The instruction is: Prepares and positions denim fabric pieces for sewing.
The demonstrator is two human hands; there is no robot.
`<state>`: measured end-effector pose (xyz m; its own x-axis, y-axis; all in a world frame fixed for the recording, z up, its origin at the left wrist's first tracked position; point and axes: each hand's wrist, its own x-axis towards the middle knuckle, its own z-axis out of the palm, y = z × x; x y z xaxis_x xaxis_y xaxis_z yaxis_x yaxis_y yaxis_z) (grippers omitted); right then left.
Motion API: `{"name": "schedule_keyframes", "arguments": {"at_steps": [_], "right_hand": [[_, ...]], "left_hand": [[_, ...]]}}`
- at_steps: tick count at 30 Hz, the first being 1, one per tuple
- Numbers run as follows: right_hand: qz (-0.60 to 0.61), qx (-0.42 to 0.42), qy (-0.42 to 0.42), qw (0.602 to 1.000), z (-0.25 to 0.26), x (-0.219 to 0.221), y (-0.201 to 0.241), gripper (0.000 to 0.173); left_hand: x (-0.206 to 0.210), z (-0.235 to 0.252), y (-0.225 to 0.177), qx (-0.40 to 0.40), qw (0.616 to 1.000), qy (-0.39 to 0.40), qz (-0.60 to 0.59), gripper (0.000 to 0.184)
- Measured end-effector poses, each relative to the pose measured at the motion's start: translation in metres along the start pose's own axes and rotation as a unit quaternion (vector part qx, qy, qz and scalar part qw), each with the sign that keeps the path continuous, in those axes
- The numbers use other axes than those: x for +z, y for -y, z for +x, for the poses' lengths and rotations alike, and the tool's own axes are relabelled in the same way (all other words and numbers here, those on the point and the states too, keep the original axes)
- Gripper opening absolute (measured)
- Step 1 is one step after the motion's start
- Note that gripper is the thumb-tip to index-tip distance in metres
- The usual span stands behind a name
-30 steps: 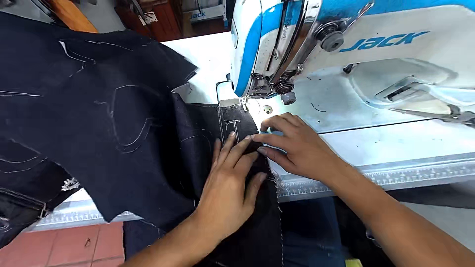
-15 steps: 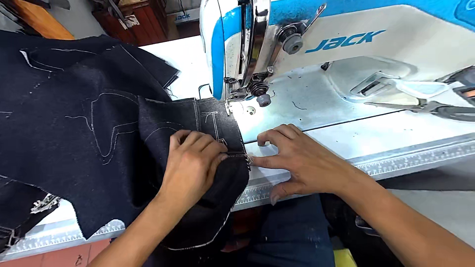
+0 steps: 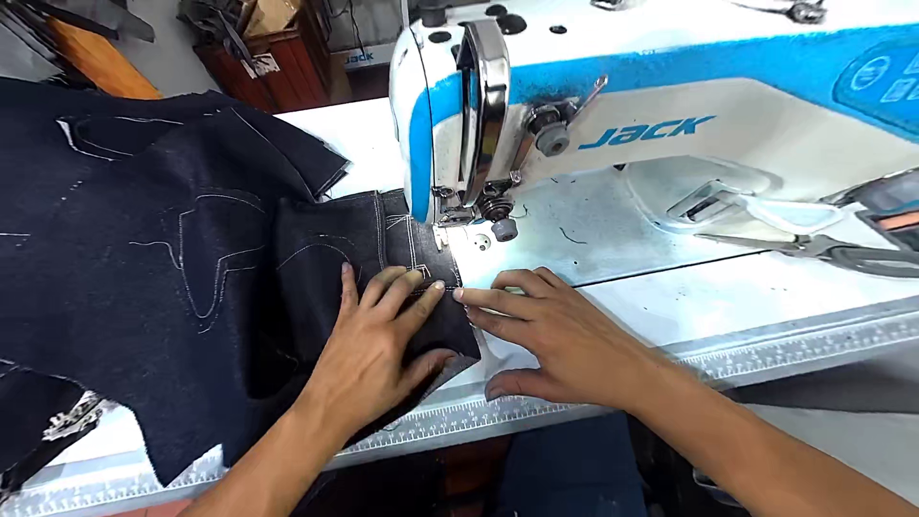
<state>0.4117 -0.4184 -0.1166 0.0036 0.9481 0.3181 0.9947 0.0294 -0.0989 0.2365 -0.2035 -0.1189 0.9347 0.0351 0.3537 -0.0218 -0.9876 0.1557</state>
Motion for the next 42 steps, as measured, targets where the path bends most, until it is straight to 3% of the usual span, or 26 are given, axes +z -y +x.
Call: {"name": "schedule_keyframes", "arguments": {"at_steps": [3,8,14,15,17,19,21,22,23,25,28,31,32,33,34,35,36,38,42], "right_hand": [[-0.009,0.038,-0.026,0.999,0.013,0.007,-0.004,0.077],[-0.039,0.104,-0.047,0.993,0.030,0.015,-0.002,0.092],[-0.040,0.138,-0.046,0.989,0.027,0.014,0.002,0.089],[-0.031,0.139,-0.050,0.989,0.027,0.014,0.001,0.088],[-0.017,0.135,-0.056,0.989,0.028,0.013,-0.002,0.085],[0.007,0.115,-0.088,0.989,0.027,0.013,-0.005,0.072],[0.073,0.090,-0.141,0.983,0.018,0.012,0.007,0.049],[0.150,0.089,-0.170,0.970,0.012,0.013,0.023,0.036],[0.258,0.093,-0.186,0.943,0.006,0.012,0.045,0.028],[0.473,0.080,-0.119,0.869,-0.010,0.009,0.092,0.035],[0.666,0.100,0.036,0.738,-0.044,0.023,0.123,0.058],[0.828,0.203,0.021,0.522,-0.063,0.046,0.132,0.097],[0.854,0.212,0.020,0.475,-0.061,0.047,0.134,0.099],[0.858,0.220,0.024,0.463,-0.059,0.043,0.139,0.089],[0.838,0.242,0.028,0.488,-0.055,0.038,0.150,0.066],[0.795,0.277,0.032,0.538,-0.051,0.033,0.163,0.039],[0.741,0.299,0.044,0.600,-0.047,0.032,0.177,0.025],[0.662,0.316,0.108,0.671,-0.039,0.043,0.197,0.022],[0.669,0.315,0.223,0.635,-0.011,0.079,0.224,0.021]], "left_hand": [[0.002,0.019,0.021,0.014,1.000,0.019,0.001,0.077],[0.003,0.044,0.040,0.022,0.999,0.034,0.007,0.078],[0.001,0.074,0.059,0.024,0.998,0.060,0.006,0.082],[-0.004,0.080,0.059,0.016,0.996,0.086,0.011,0.082],[-0.036,0.100,0.050,-0.034,0.976,0.214,0.024,0.076],[-0.075,0.129,0.042,-0.099,0.946,0.304,0.063,0.047],[-0.098,0.164,0.051,-0.155,0.928,0.317,0.116,0.022],[-0.099,0.180,0.064,-0.183,0.925,0.301,0.143,0.021],[-0.089,0.193,0.084,-0.194,0.928,0.269,0.170,0.025],[-0.050,0.196,0.141,-0.156,0.953,0.189,0.176,0.047],[-0.005,0.161,0.163,-0.119,0.978,0.085,0.152,0.057],[-0.007,0.106,0.107,-0.114,0.982,-0.021,0.148,0.043],[-0.014,0.081,0.081,-0.099,0.982,-0.053,0.154,0.035],[-0.022,0.052,0.054,-0.082,0.981,-0.075,0.160,0.027],[-0.030,0.018,0.026,-0.075,0.978,-0.087,0.172,0.023],[-0.036,-0.019,0.002,-0.078,0.975,-0.094,0.187,0.020],[-0.038,-0.059,-0.015,-0.093,0.969,-0.105,0.205,0.019],[-0.032,-0.139,-0.027,-0.148,0.953,-0.133,0.230,0.016],[-0.024,-0.261,0.005,-0.334,0.928,-0.093,0.136,0.035]]}}
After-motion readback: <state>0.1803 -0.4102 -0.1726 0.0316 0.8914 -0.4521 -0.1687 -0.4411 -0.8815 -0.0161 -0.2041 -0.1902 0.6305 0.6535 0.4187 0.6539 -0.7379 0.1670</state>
